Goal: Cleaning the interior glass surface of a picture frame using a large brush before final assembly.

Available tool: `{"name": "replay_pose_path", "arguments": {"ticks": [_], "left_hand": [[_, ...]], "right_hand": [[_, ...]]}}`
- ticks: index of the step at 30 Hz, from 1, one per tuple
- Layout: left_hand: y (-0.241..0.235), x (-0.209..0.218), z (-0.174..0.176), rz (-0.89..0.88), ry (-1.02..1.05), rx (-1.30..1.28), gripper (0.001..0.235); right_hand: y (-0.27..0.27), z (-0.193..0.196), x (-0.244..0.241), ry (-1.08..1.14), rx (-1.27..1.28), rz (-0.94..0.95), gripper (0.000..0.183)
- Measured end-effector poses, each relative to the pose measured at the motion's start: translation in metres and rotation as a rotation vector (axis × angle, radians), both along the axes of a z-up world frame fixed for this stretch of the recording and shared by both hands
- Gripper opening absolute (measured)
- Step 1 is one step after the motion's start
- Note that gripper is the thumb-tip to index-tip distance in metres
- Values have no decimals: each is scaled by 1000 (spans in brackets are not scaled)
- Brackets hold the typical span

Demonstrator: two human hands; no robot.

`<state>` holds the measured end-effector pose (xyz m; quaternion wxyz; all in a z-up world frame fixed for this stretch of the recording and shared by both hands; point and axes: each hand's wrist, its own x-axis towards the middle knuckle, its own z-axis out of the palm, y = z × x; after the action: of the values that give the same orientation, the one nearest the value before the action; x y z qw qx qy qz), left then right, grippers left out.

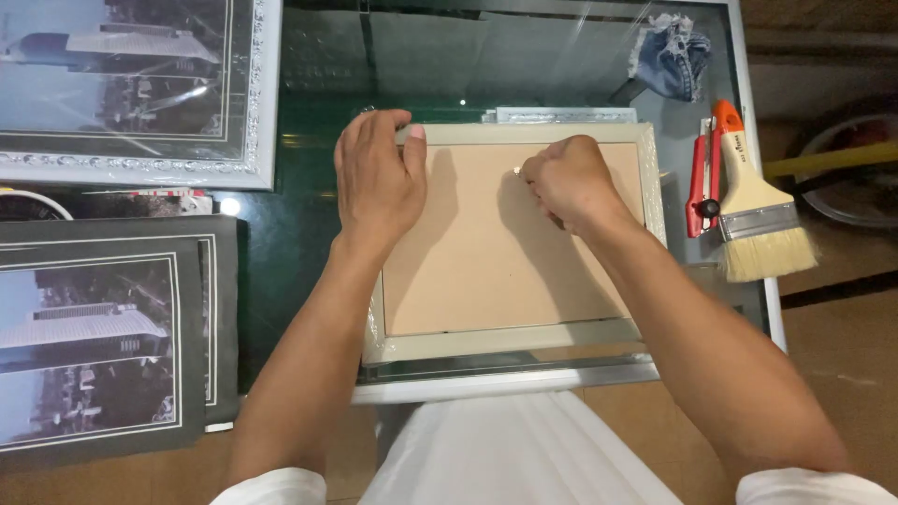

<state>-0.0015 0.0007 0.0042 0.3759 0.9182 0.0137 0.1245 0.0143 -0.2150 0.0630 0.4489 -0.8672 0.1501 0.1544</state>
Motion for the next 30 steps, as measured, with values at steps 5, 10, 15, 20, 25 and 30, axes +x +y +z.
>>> {"name": "replay_pose_path", "arguments": {"ticks": [5,10,15,20,25,30], "left_hand": [[9,4,-2,28,4,-148,44],[26,-22,46,-56,-67,-183,37],[17,-35,74,-265,-86,-368,15],[13,-36,77,-294,-79,-430,15],[12,-35,68,-280,-107,-443,15],[9,-36,70,-288,-108,-503,14]], "right_hand": [[6,51,-25,-113,4,21,15],[-13,54,-46,-272,126,25,10],[-60,52,-53,-867,-615,446,47],[-75,66,-31,-908,-498,674,59],[-67,75,-25,-779,-410,565,38],[-48,95,-25,-464,-408,457,21]]}}
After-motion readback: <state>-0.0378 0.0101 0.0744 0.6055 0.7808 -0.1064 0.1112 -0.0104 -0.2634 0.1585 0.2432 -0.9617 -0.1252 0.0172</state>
